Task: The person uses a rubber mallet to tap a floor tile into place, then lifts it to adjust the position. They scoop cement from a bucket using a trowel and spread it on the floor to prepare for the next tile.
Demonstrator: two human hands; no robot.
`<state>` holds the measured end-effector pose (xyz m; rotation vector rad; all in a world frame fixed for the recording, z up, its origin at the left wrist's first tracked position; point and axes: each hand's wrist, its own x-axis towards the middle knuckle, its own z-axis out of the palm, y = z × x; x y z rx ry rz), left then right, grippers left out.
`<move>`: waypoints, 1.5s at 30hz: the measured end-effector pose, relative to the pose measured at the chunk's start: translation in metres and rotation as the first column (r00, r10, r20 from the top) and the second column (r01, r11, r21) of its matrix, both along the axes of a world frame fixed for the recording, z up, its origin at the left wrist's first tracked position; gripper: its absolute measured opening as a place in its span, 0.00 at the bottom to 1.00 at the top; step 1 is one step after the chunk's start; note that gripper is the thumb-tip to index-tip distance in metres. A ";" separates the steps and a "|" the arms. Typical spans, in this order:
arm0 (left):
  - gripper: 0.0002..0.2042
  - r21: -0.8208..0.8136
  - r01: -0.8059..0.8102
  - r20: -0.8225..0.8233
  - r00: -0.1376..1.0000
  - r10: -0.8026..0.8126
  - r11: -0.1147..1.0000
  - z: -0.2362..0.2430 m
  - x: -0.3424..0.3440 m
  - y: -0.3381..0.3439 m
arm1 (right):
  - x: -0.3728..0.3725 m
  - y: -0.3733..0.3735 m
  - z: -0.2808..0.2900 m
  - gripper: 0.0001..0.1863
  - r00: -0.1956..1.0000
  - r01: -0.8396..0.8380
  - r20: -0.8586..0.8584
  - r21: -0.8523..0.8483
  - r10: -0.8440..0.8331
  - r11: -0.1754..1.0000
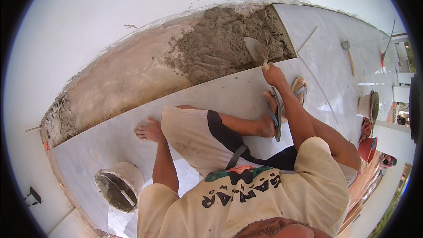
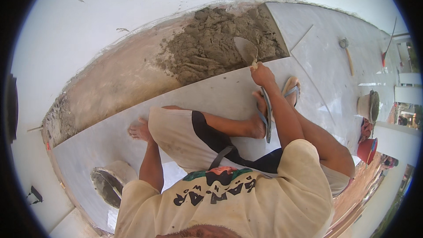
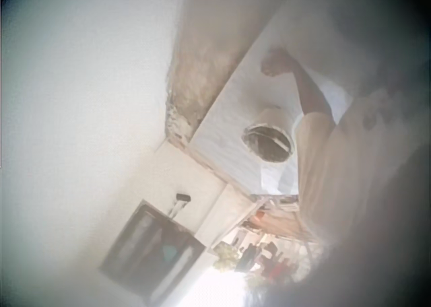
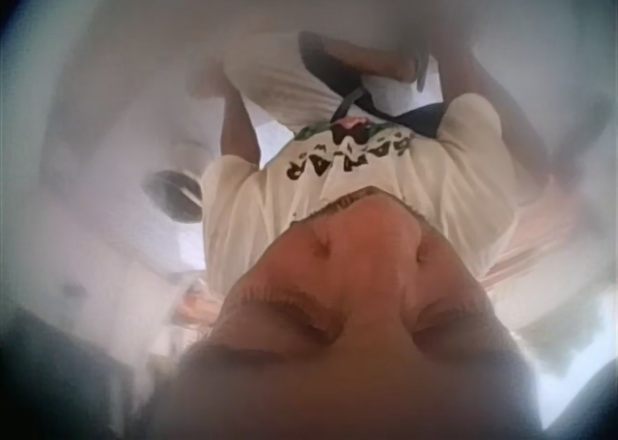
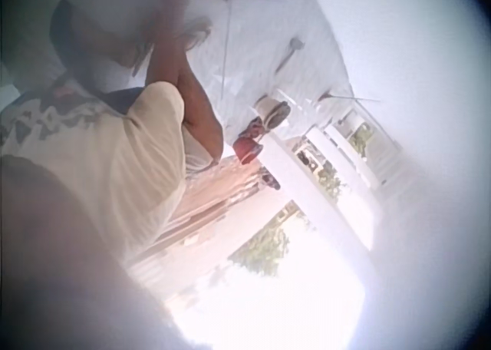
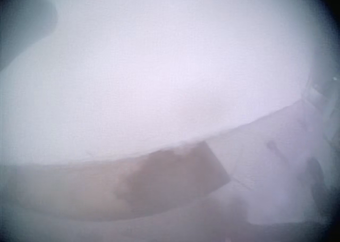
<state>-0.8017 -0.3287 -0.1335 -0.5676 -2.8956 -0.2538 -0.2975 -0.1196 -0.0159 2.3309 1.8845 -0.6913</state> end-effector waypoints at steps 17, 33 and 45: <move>0.37 0.017 0.039 -0.035 0.999 -0.039 0.999 -0.002 -0.001 0.005 | 0.108 0.030 0.015 0.29 0.973 0.138 0.187 0.014 -0.138 0.990; 0.37 0.010 0.070 -0.128 0.989 -0.068 0.997 -0.010 -0.008 -0.003 | 0.094 0.021 -0.003 0.28 0.978 -0.088 0.195 0.062 0.075 0.994; 0.39 0.005 0.039 -0.074 0.996 -0.038 0.999 -0.008 -0.010 -0.002 | 0.073 0.001 0.037 0.24 0.881 -0.426 0.249 0.043 0.403 0.904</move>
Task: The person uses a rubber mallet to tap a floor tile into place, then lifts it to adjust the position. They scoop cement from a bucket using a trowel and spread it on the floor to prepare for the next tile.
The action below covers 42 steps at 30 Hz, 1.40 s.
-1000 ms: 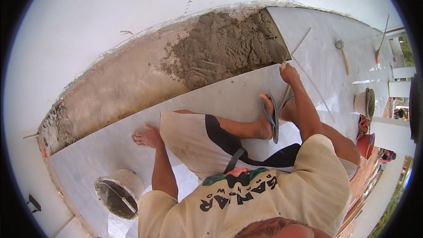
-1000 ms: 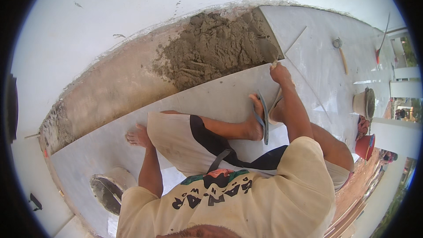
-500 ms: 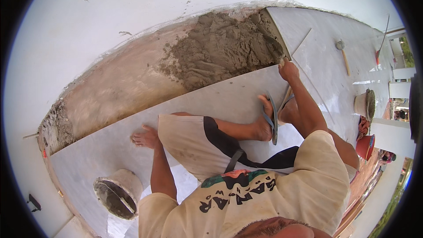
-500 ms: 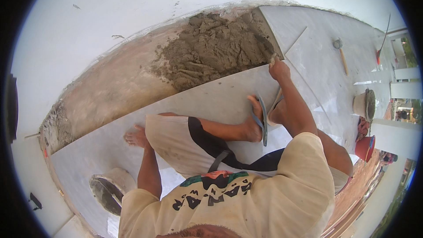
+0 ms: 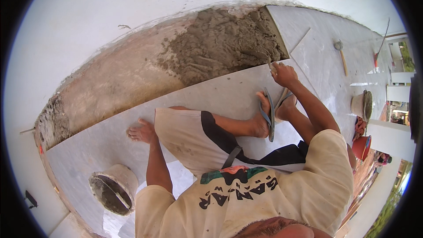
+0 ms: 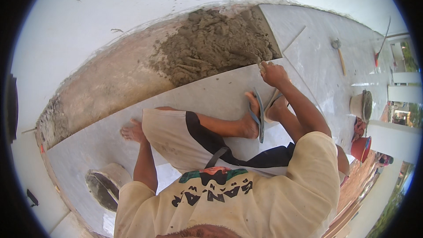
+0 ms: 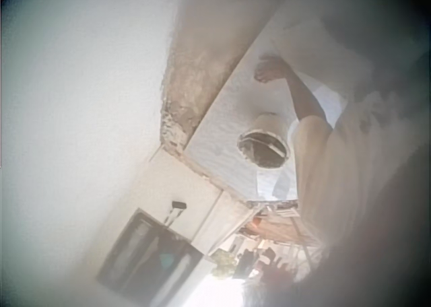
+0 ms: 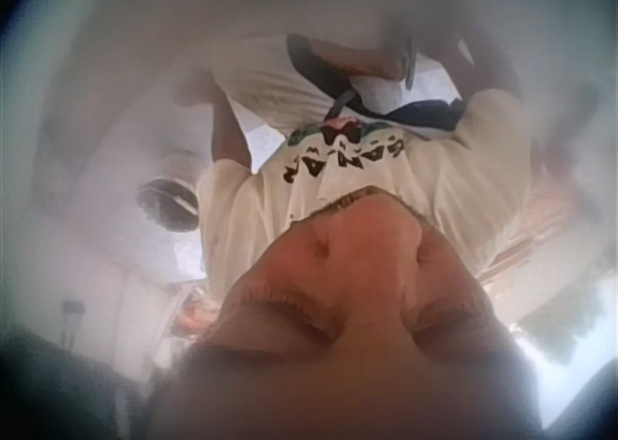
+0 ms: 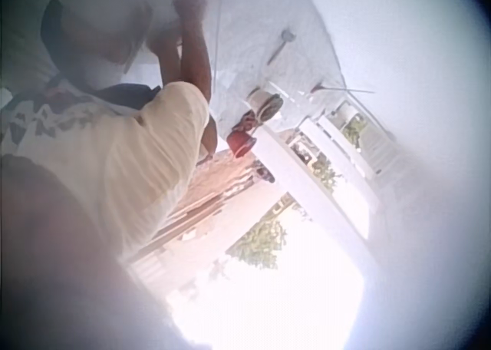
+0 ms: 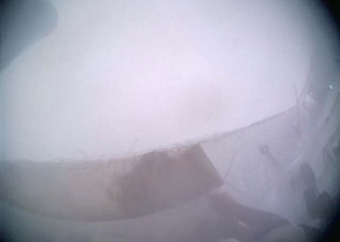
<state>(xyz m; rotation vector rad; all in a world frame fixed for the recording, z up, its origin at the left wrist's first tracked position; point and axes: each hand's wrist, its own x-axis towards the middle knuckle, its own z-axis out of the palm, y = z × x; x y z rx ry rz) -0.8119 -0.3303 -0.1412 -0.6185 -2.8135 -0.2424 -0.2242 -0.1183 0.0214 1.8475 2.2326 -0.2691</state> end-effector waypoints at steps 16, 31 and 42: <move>0.38 0.030 0.000 0.074 0.997 -0.003 1.000 0.016 0.009 0.006 | -0.053 -0.011 0.006 0.25 0.989 -0.149 -0.013 -0.142 0.149 0.979; 0.37 0.003 0.003 0.036 0.999 -0.003 1.000 0.016 0.009 0.013 | -0.057 -0.049 0.005 0.25 0.991 -0.090 -0.119 -0.211 0.066 0.973; 0.37 -0.023 0.009 0.022 1.000 -0.009 1.000 0.013 0.004 0.009 | 0.019 0.005 -0.004 0.23 0.968 0.252 0.031 -0.115 -0.250 0.961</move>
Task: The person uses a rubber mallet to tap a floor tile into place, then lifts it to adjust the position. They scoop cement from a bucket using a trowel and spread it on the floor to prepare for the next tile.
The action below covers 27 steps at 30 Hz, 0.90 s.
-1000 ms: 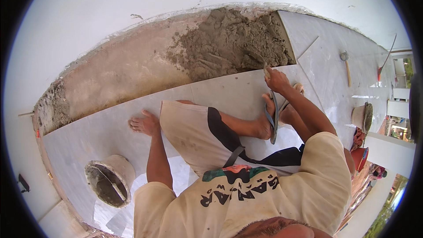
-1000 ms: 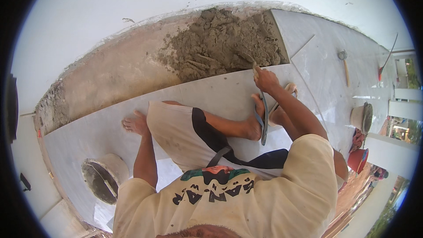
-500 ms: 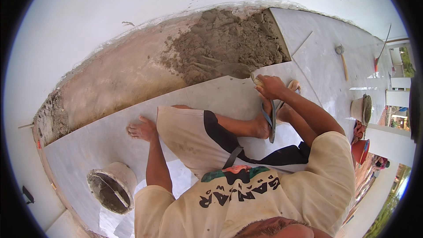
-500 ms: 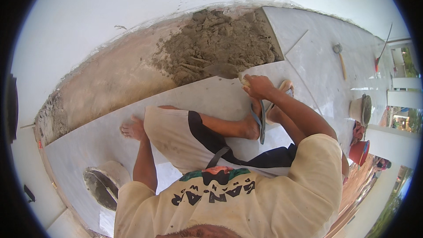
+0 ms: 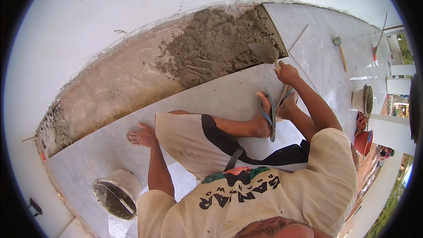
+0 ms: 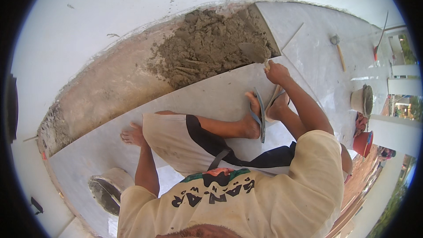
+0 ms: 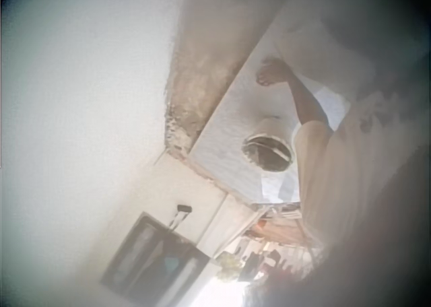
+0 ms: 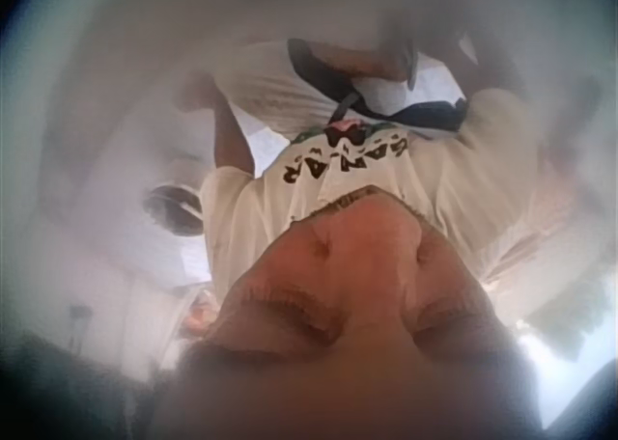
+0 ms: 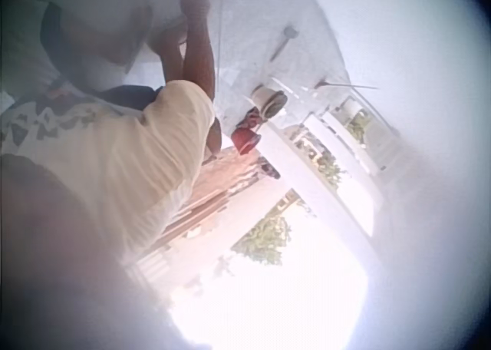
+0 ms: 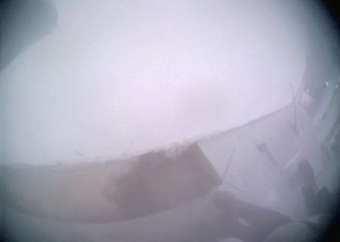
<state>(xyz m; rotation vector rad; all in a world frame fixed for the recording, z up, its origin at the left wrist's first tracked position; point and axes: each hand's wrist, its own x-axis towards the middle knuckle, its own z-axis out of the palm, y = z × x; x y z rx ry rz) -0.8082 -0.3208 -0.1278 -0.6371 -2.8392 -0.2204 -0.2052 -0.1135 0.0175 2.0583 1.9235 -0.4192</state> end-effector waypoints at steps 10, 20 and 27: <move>0.37 0.009 -0.013 0.028 1.000 0.013 1.000 0.000 -0.002 0.001 | 0.045 0.033 -0.036 0.26 0.981 0.186 -0.069 0.096 -0.180 0.978; 0.37 0.008 0.000 0.066 0.998 -0.001 1.000 0.002 -0.002 0.002 | 0.059 0.036 -0.026 0.29 0.938 0.345 -0.066 0.064 -0.341 0.936; 0.37 0.043 0.014 0.042 0.999 -0.016 0.999 -0.005 -0.008 0.000 | -0.027 0.062 -0.004 0.27 0.973 0.189 -0.174 0.215 -0.153 0.958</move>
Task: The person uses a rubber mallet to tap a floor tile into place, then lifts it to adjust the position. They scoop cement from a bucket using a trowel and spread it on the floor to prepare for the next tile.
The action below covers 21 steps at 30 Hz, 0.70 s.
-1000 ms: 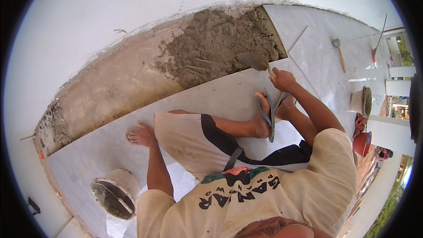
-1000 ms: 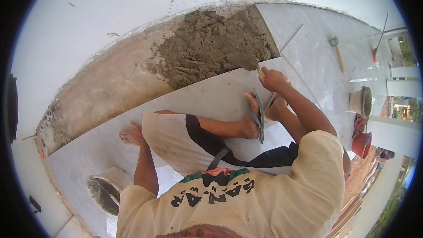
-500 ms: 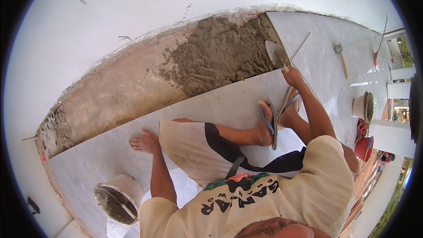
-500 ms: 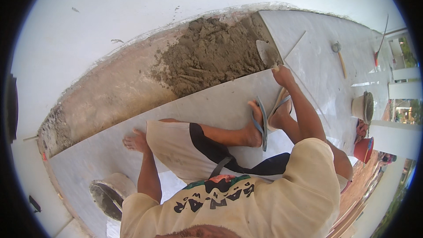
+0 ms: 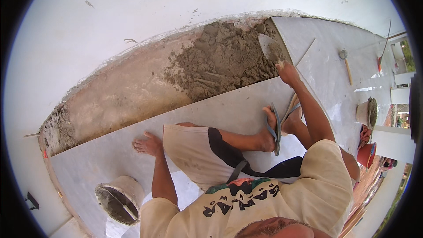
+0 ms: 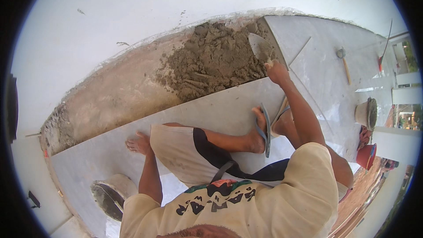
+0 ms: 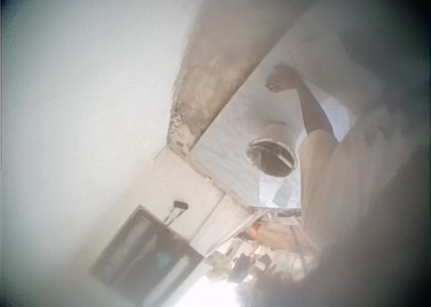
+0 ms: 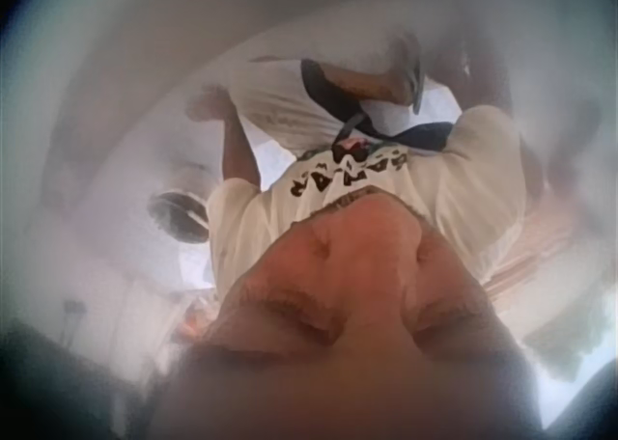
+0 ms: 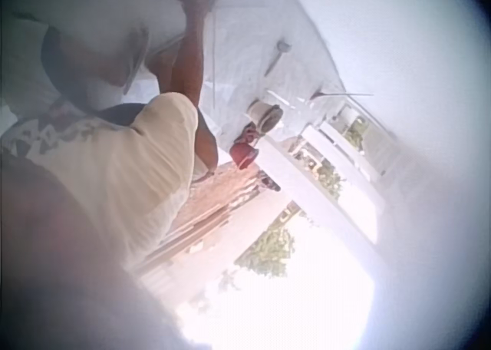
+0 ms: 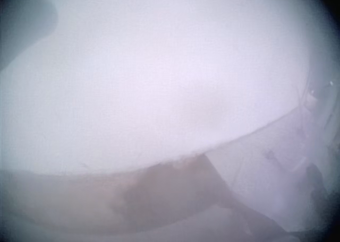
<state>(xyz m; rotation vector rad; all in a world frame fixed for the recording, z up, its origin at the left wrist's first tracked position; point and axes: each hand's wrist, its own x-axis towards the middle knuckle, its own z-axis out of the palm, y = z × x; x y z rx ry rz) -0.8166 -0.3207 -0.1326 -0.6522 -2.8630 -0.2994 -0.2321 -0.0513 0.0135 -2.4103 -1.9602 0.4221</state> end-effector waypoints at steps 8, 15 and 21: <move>0.37 -0.010 0.003 0.018 1.000 -0.003 1.000 0.007 0.002 0.000 | -0.054 0.036 -0.023 0.23 0.970 -0.229 0.057 -0.134 0.238 0.964; 0.36 -0.001 0.004 0.034 0.999 -0.004 1.000 0.007 0.003 0.005 | -0.020 0.117 -0.047 0.23 0.984 -0.147 0.096 -0.062 0.152 0.987; 0.36 -0.042 0.014 0.009 1.000 -0.014 0.999 0.006 -0.003 -0.002 | -0.025 0.125 -0.045 0.26 0.986 -0.106 0.113 -0.139 0.122 0.985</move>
